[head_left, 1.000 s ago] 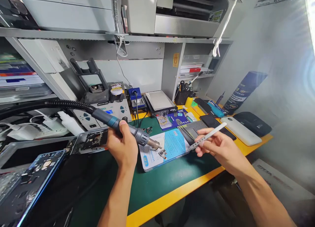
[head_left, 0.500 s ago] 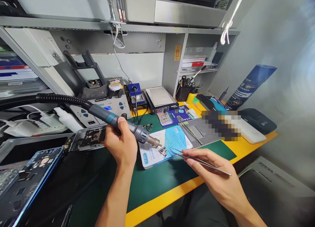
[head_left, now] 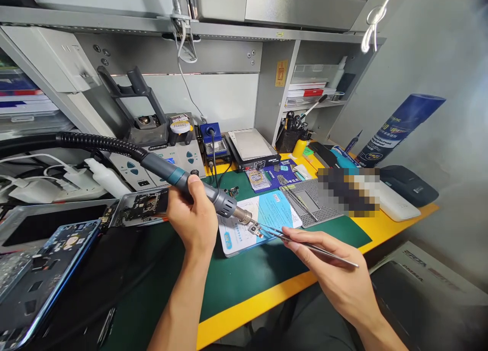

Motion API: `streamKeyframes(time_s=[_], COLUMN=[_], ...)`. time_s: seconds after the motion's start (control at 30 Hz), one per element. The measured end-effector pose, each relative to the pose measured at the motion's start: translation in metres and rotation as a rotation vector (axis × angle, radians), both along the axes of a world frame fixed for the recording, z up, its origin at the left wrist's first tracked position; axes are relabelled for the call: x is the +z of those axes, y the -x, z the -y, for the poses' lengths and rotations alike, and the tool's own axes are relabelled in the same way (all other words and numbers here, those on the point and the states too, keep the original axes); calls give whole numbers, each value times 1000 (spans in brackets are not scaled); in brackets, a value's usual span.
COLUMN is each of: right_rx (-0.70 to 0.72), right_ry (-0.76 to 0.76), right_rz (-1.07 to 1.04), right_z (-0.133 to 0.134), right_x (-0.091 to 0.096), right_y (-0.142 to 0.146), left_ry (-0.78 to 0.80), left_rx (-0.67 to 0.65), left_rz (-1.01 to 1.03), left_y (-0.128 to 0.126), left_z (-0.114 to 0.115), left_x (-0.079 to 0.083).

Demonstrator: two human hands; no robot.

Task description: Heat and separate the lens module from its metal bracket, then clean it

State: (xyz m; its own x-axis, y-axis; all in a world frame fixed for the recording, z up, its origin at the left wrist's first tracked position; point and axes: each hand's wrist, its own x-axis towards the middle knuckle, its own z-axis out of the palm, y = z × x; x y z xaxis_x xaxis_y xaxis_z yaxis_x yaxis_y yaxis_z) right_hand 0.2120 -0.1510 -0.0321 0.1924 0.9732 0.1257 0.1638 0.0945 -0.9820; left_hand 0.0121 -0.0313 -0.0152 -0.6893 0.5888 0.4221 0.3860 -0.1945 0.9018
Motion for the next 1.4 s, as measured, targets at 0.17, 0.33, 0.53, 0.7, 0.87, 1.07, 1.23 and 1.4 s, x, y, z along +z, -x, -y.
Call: streamKeyframes(time_s=[0.17,0.33,0.53,0.7,0.87,1.07,1.23,1.4], right_rx=[-8,-30,-29,-32,-48,-74,-49,-8], right_ry=[25,55,43,32,37,44,-2,-50], right_rz=[10,20,19,18,0,-9,36,91], right_z=[-2,-3,-2,-2,-1,-1,-1,0], right_x=[2,3,2,1,0,1,0,-1], right_y=[0,0,1,1,1,3,1,-1], left_ry=[5,9,15,19,21,21,21,12], left_rx=[19,21,29,30,24,23,25,24], left_rz=[-11,-17,-25,-27,-25,-22,-21,-16], left_y=[0,0,0,0,1,0,1,1], left_z=[0,0,0,0,-1,0,0,-1], left_x=[1,1,1,0,0,0,0,-1])
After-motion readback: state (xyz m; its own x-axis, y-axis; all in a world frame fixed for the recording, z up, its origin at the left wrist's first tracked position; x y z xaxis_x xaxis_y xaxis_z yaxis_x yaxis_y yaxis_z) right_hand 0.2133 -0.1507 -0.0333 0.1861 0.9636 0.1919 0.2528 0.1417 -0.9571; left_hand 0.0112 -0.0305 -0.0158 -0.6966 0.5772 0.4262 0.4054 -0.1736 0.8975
